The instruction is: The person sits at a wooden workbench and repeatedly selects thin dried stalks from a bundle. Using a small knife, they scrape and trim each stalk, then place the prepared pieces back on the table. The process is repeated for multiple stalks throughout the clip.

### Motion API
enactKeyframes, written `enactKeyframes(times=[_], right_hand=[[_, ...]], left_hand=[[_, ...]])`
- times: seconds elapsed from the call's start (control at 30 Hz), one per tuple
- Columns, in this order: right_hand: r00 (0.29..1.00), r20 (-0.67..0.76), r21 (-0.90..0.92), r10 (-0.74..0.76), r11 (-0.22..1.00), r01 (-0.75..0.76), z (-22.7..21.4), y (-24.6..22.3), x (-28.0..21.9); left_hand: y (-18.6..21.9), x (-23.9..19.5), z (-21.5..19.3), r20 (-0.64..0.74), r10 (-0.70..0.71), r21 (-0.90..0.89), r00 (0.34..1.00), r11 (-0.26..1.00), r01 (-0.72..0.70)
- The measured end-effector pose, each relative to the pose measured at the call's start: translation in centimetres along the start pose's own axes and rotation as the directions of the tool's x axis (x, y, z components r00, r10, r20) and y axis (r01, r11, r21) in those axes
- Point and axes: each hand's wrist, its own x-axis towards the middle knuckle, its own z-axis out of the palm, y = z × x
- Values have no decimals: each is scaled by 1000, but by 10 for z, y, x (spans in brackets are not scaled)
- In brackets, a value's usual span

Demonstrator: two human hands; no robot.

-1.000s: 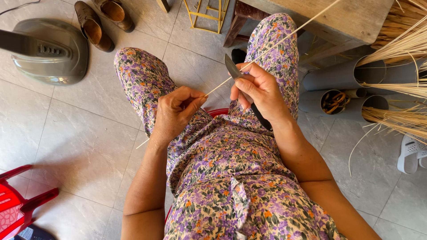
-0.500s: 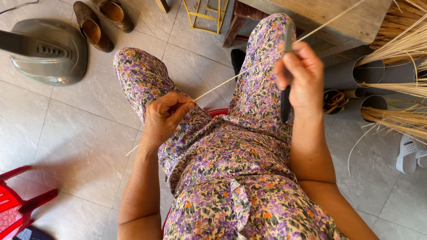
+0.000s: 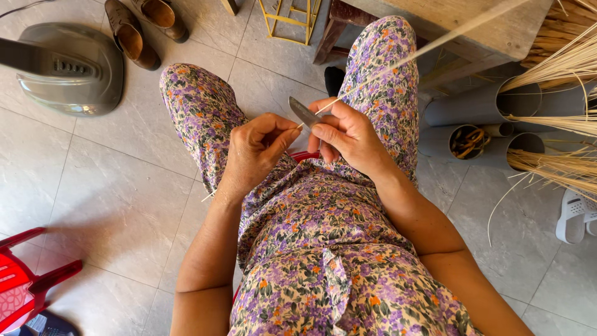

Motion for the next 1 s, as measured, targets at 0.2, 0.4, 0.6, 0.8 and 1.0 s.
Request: enactKeyframes(times=[0.2,0.4,0.6,0.8,1.0], right_hand=[[990,-114,96,-80,991,91,-20,-4,-1],[950,-266,72,-164,979,189,-50,-13,-11],[886,-399,41,-235,961,274,-75,-22,-21],[912,-340,37,-230,966,257,-57,-26,-21],[985,-127,113,-117,985,132,-15,-16,-11]], left_hand=[[-6,-5,-4,-9,38,39,999,999,-38],[-14,-14,-15,-16,-47,129,999,990,49],[-21,-22,-29,12,36,102,999,994,-37],[-20,-21,-27,-4,35,103,999,994,-34],[-12,-16,-24,-7,13,133,1000,991,-12]])
